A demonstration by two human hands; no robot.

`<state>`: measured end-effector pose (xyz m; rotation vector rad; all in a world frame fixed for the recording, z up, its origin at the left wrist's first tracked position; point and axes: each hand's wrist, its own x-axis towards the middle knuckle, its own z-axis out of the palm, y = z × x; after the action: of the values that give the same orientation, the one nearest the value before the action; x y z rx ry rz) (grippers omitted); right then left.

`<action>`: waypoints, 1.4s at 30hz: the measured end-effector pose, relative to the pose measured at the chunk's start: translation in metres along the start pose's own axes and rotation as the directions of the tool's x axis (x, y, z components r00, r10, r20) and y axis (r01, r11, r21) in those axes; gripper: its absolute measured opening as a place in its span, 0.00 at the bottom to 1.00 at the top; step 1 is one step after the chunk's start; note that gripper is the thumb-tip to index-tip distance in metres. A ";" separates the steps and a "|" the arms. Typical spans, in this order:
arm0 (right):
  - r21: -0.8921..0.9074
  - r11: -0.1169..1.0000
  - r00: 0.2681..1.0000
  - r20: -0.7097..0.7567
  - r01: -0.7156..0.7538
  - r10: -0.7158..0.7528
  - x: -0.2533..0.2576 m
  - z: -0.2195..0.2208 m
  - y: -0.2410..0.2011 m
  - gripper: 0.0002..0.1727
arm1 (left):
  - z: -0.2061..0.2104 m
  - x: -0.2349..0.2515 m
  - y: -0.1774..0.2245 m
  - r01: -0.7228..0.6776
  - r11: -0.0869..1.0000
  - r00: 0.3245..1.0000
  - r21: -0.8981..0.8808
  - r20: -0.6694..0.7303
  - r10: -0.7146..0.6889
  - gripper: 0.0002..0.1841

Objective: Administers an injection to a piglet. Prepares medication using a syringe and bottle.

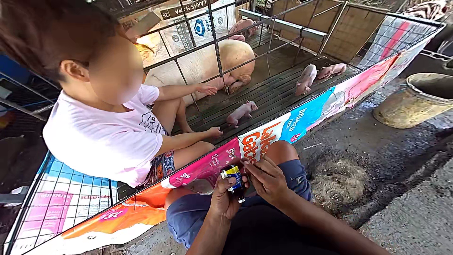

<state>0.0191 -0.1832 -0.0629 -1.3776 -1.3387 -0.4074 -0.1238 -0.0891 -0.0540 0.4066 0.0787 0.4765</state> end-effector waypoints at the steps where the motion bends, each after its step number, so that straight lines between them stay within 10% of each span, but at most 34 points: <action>1: 0.009 1.000 0.999 -0.031 0.013 -0.013 -0.002 -0.002 0.000 0.13 | 0.001 0.002 -0.002 -0.012 1.000 1.000 0.022 -0.005 0.012 0.26; 19: 0.078 0.991 0.993 -0.036 -0.107 0.111 -0.028 -0.033 -0.015 0.06 | 0.000 0.009 0.010 -0.058 0.983 0.994 0.173 -0.079 0.073 0.30; 31: 0.120 0.842 0.780 0.461 -0.526 0.422 0.012 -0.048 -0.007 0.27 | 0.018 0.024 0.005 0.059 0.901 0.994 0.430 -0.105 -0.015 0.34; 42: 0.292 0.863 0.901 0.273 -0.412 0.338 -0.004 -0.044 0.004 0.20 | 0.028 0.024 0.022 0.088 0.893 0.981 0.442 -0.194 0.000 0.31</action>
<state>0.0407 -0.2214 -0.0539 -1.3691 -1.1998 0.2408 -0.1074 -0.0708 -0.0193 0.8128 0.3886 0.4493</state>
